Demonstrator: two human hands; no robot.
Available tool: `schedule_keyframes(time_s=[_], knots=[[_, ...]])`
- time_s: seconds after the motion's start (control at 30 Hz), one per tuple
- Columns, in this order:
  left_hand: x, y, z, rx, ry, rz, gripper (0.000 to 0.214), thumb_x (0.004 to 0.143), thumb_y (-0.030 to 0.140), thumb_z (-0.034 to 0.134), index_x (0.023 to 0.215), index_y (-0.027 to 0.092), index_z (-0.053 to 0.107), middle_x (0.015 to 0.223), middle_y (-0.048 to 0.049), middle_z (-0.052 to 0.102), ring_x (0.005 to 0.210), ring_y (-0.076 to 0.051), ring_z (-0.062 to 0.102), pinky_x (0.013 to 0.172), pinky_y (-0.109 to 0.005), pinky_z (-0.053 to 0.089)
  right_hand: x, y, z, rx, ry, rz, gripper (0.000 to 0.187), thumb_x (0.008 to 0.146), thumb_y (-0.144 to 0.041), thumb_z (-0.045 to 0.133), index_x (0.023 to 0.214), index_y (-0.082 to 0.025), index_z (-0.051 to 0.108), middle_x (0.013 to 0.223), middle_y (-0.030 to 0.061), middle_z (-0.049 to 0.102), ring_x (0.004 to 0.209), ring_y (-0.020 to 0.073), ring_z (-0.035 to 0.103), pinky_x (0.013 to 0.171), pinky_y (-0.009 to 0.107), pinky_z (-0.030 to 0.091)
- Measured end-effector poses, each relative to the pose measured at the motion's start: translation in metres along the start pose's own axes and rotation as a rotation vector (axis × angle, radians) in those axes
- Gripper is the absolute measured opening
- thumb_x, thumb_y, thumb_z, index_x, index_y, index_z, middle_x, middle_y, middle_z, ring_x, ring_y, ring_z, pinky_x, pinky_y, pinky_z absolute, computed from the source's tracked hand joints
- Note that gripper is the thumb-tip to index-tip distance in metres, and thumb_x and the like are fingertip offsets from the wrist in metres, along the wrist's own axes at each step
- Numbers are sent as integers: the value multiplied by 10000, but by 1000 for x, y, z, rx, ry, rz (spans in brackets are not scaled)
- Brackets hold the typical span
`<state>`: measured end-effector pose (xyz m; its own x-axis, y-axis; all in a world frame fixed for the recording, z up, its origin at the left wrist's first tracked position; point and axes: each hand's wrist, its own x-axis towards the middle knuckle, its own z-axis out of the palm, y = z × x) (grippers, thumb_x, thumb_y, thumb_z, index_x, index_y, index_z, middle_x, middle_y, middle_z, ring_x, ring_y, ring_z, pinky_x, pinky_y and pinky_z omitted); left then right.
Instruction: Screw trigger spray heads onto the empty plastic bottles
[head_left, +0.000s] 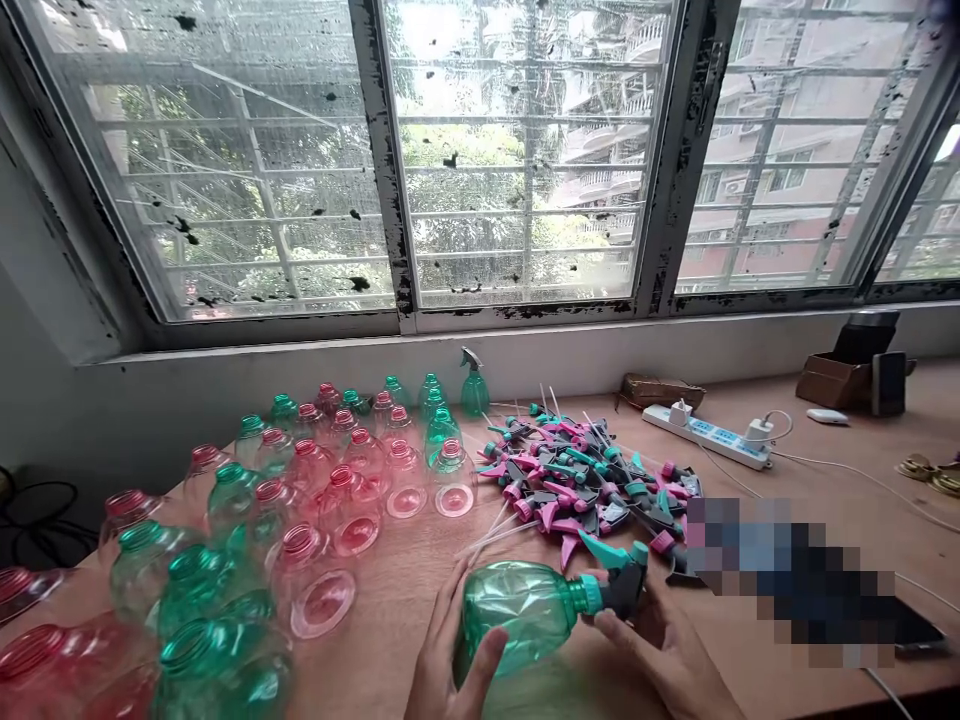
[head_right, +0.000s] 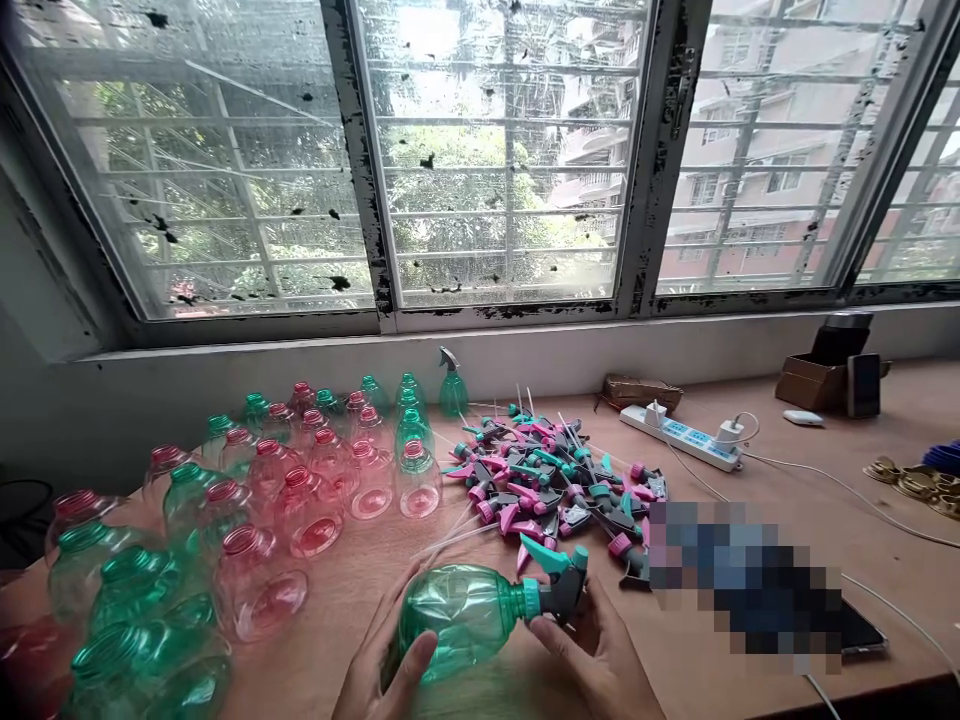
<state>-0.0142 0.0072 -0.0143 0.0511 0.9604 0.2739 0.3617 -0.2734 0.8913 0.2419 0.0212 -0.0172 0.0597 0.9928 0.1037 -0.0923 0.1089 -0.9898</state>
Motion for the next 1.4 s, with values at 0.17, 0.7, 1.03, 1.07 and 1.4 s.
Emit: schedule_keyframes(time_s=[0.17, 0.7, 1.03, 1.07, 1.4], knots=[[-2, 0, 3, 76, -24, 75, 621, 994, 474, 548, 1562, 276, 393, 1661, -90, 385, 1548, -311, 312, 1268, -517, 253, 3, -2, -4, 13, -56, 128, 410, 658, -516, 877, 984, -282, 793, 1089, 64, 825, 1120, 408, 704, 1043, 560, 510], [-7, 12, 10, -193, 96, -84, 575, 917, 685, 527, 1245, 216, 582, 1469, -150, 596, 1361, -360, 551, 1190, -493, 371, -5, 6, 2, 14, -226, 65, 386, 684, -468, 858, 955, -208, 769, 595, -33, 666, 564, 181, 603, 564, 279, 478], [-2, 10, 7, -208, 175, 65, 449, 947, 547, 592, 1308, 292, 673, 1498, -66, 589, 1437, -326, 475, 1236, -458, 343, -2, 21, 2, 37, -279, 37, 412, 752, -517, 808, 985, -193, 708, 571, -39, 644, 486, 150, 577, 509, 254, 472], [-1, 7, 8, -190, 171, 98, 439, 950, 537, 592, 1318, 311, 673, 1488, -57, 597, 1434, -323, 477, 1249, -458, 320, -2, 20, 3, 50, -265, 19, 419, 760, -526, 801, 991, -192, 698, 554, -42, 633, 478, 154, 573, 506, 262, 476], [-9, -1, 14, -206, 101, 19, 639, 831, 604, 713, 1340, 253, 553, 1494, -149, 578, 1412, -405, 498, 1230, -568, 306, 1, 15, -1, -4, -212, 21, 355, 738, -436, 834, 997, -242, 688, 632, -67, 609, 464, 133, 565, 476, 243, 510]])
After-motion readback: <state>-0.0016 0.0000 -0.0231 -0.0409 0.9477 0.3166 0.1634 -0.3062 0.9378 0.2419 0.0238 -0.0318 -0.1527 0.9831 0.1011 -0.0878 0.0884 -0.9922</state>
